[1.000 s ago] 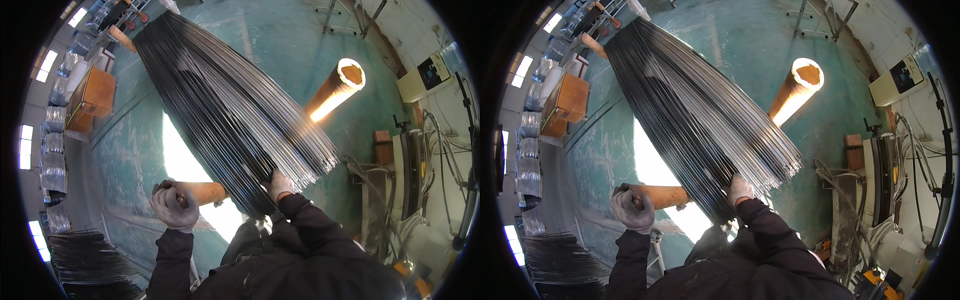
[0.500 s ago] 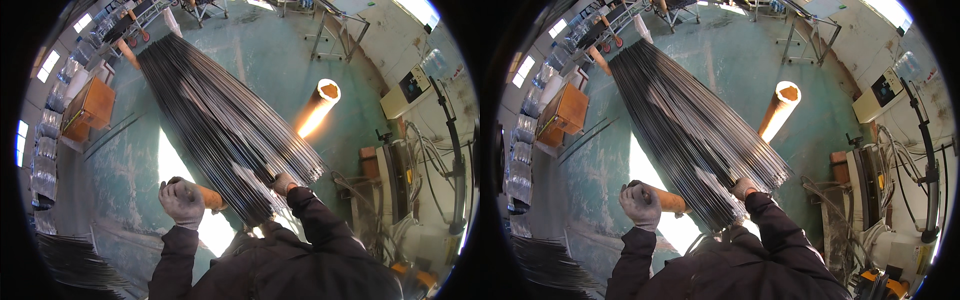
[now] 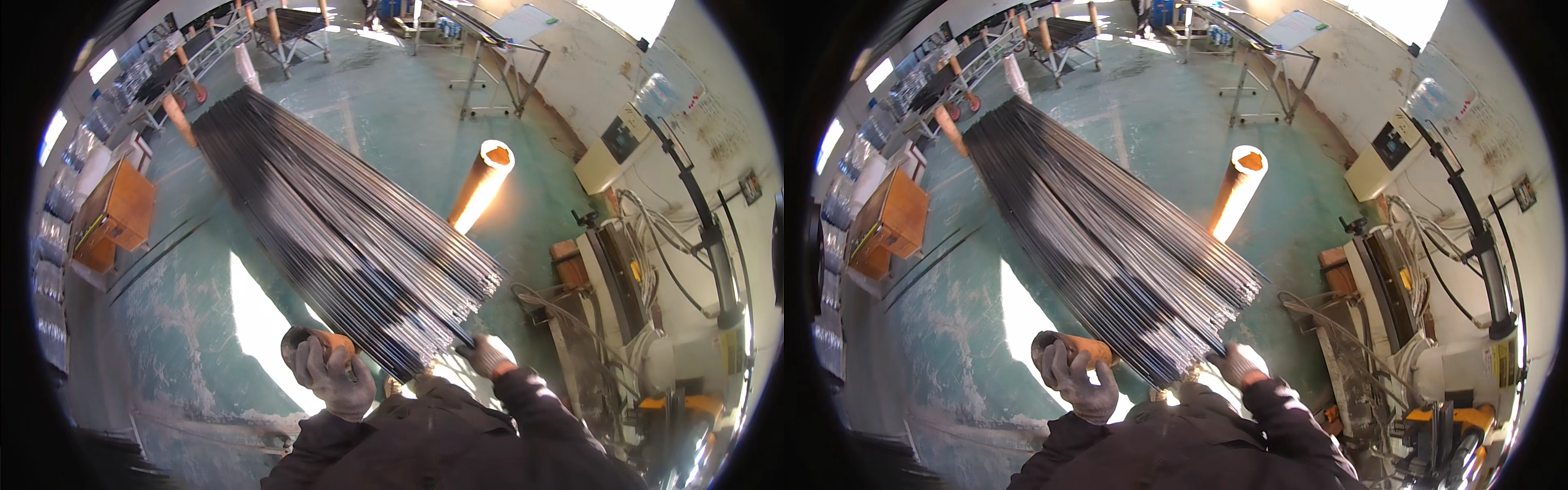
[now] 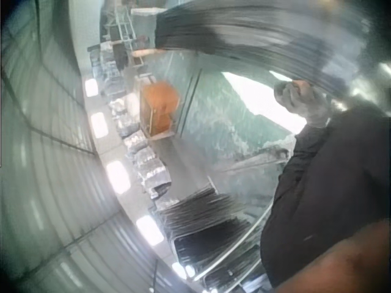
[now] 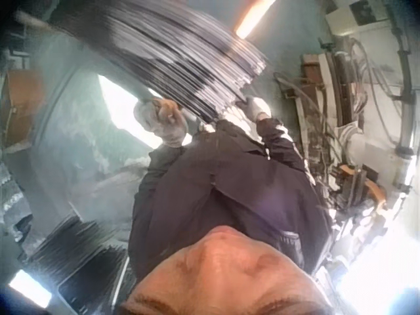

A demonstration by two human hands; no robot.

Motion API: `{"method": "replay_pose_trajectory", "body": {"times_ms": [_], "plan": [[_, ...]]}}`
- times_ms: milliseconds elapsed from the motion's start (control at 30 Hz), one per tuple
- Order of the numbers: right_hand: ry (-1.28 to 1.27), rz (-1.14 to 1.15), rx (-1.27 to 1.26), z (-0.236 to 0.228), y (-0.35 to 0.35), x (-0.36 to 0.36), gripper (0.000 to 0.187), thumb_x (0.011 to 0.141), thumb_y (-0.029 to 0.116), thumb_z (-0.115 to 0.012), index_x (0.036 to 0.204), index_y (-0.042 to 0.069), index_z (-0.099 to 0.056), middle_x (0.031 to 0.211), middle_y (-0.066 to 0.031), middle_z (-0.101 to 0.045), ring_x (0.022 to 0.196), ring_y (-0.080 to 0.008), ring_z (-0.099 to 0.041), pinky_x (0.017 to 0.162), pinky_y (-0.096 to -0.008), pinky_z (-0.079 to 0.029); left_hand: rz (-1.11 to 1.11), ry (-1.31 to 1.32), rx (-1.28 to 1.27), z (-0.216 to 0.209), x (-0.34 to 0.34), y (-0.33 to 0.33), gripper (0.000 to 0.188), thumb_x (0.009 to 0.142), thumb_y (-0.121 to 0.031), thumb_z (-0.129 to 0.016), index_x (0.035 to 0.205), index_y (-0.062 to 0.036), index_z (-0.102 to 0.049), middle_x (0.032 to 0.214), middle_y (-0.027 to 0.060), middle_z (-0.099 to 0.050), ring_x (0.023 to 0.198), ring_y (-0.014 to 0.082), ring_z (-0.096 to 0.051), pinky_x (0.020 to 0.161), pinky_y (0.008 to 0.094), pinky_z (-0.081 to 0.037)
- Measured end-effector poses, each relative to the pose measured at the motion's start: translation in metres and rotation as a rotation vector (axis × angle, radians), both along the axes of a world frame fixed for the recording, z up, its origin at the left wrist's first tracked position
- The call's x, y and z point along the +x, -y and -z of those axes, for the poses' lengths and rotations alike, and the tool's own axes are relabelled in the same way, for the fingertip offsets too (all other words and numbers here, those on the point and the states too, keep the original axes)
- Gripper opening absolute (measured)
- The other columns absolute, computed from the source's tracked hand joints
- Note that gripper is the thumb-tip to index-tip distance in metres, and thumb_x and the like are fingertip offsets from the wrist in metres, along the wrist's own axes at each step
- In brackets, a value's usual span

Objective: The person repeatedly picks up bundles of long metal rods from a floor stack and feeds them into a yellow industrial bending machine. The rods are guided through rollers and emerge bent, then are placed back onto a growing stack. This cycle repeats throughout the clip.

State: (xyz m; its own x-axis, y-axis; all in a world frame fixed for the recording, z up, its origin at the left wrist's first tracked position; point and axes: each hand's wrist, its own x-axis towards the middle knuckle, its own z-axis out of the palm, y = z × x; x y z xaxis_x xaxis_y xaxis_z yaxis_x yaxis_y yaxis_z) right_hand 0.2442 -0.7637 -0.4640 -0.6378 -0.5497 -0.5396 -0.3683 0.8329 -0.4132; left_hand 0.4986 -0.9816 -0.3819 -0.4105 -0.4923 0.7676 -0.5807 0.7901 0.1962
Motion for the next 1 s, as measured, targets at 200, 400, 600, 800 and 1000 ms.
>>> {"method": "replay_pose_trajectory", "body": {"times_ms": [200,400,600,800,1000], "plan": [[-0.015,0.318,0.275,-0.006,-0.256,0.083,0.05,0.094,0.049,-0.084,0.109,0.003,-0.073,0.112,-0.0225,-0.073,0.103,-0.0416,-0.069,0.091,-0.0485,-0.055,0.774,-0.071,0.579,0.054,-0.008,-0.033,0.027,0.089,-0.01,-0.074,0.115,-0.0101,-0.066,0.113,0.0071,-0.07,0.106,0.0288,-0.068,0.095,0.0476,-0.055],[-0.966,0.352,-0.138,0.008,-0.456,0.241,0.015,0.095,0.013,-0.079,0.098,0.005,-0.067,0.094,-0.0159,-0.067,0.085,-0.0365,-0.066,0.083,-0.0459,-0.055,0.824,-0.918,2.374,0.118,-0.097,-0.03,0.024,0.106,-0.026,-0.071,0.119,-0.0069,-0.064,0.124,0.013,-0.069,0.112,0.0307,-0.063,0.1,0.0436,-0.055],[-0.323,1.074,-0.534,0.056,-0.489,0.279,0.008,0.105,0.008,-0.067,0.112,0.005,-0.065,0.095,-0.0106,-0.069,0.087,-0.0281,-0.068,0.08,-0.0406,-0.057,0.805,-0.997,2.575,0.053,-0.129,-0.031,0.029,0.11,-0.032,-0.068,0.111,-0.0031,-0.067,0.105,0.0086,-0.067,0.094,0.0239,-0.064,0.085,0.0413,-0.056],[-0.635,1.173,-0.412,0.062,-0.636,0.266,0.034,0.109,0.02,-0.065,0.141,0.008,-0.068,0.11,-0.0106,-0.076,0.095,-0.0262,-0.07,0.084,-0.039,-0.057,0.845,-0.715,2.701,0.009,-0.153,-0.121,0.016,0.109,-0.023,-0.069,0.109,-0.0065,-0.07,0.098,0.004,-0.07,0.091,0.0167,-0.066,0.088,0.0368,-0.057],[-0.916,1.773,-0.496,-0.031,-0.769,0.287,0.043,0.1,0.009,-0.062,0.142,-0.003,-0.06,0.125,-0.0188,-0.071,0.115,-0.0354,-0.067,0.103,-0.0482,-0.053,1.106,-0.673,2.32,-0.083,-0.221,-0.177,0.018,0.115,-0.023,-0.063,0.12,-0.0074,-0.07,0.1,-0.0015,-0.072,0.084,0.01,-0.064,0.08,0.0282,-0.056]]}}
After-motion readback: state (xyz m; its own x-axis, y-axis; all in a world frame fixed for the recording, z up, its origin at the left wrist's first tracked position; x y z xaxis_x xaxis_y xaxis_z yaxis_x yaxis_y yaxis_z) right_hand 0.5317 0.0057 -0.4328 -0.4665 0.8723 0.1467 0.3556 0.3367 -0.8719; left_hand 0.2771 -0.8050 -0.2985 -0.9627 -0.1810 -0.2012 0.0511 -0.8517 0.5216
